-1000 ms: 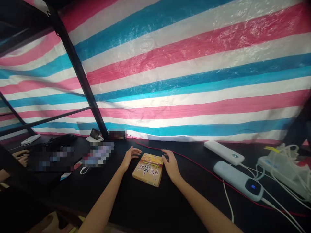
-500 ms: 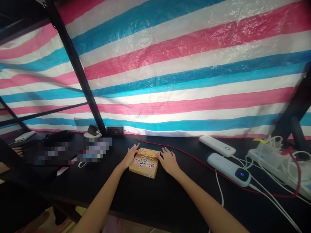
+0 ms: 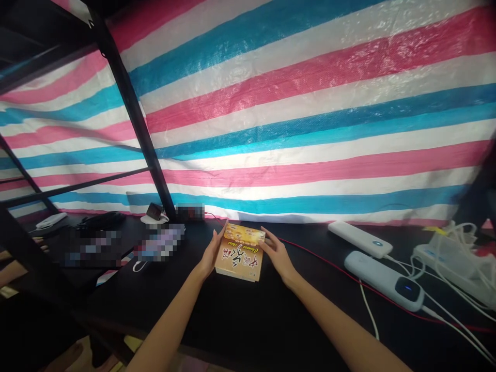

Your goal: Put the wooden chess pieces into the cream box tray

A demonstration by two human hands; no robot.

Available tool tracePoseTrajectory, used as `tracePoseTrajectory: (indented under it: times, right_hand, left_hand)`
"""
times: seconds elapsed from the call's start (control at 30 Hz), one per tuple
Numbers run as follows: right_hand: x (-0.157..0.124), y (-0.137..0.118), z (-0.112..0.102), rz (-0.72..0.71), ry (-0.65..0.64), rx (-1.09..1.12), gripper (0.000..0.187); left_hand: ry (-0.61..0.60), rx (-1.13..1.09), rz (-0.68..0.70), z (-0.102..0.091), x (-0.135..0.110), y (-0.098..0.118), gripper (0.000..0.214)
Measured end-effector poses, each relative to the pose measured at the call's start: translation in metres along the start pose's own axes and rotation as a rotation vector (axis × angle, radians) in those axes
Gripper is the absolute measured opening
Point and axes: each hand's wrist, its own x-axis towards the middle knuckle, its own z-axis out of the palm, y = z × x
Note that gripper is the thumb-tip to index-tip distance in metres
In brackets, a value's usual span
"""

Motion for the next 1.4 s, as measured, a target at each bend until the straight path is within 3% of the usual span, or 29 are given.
tracePoseTrajectory:
  times: [0.13,0.27,0.33,0.43,0.57,0.7,0.83,0.93,1.07,1.17,1.4]
  right_hand:
    - [0.008,-0.010,-0.003,0.051,0.117,0.315,0.052]
    - [0.019,-0.026,-0.024,-0.199,0.285,0.277,0.049]
    - [0.022,-0.035,-0.036,-0.367,0.305,0.015,0.047]
    - [0.021,-0.040,-0.051,-0.541,0.193,-0.619,0.036]
    - [0.013,-0.019,-0.059,-0.562,0.003,-1.372,0.042]
    - [0.000,0.003,-0.048,-0.594,-0.039,-1.675,0.044]
    - [-0.006,0.000,-0.027,-0.560,-0.026,-1.545,0.046]
    - [-0.004,-0.004,-0.020,-0.399,-0.169,-1.322,0.036]
    - [0.002,-0.003,-0.028,-0.193,-0.386,-0.944,0.028]
    - [0.007,-0.005,-0.037,-0.095,-0.413,-0.733,0.031]
    - [0.012,-0.011,-0.052,0.071,-0.515,-0.666,0.033]
  left_hand:
    - [0.186,0.277,0.096,-0.005,0.011,-0.001,0.066]
    - [0.347,0.515,0.007,-0.020,0.020,-0.007,0.067]
    - [0.325,0.566,-0.053,-0.022,0.021,-0.010,0.067]
    - [0.267,0.578,-0.075,-0.020,0.021,-0.015,0.065]
    - [0.272,0.577,-0.041,-0.017,0.018,-0.018,0.062]
    - [0.278,0.604,0.001,-0.014,0.014,-0.017,0.054]
    - [0.269,0.637,0.045,-0.010,0.011,-0.014,0.047]
    - [0.214,0.648,0.051,-0.011,0.012,-0.015,0.043]
    - [0.141,0.642,0.034,-0.013,0.015,-0.018,0.038]
    - [0.136,0.659,0.023,-0.011,0.015,-0.018,0.038]
    - [0.038,0.761,-0.087,0.004,0.007,-0.007,0.042]
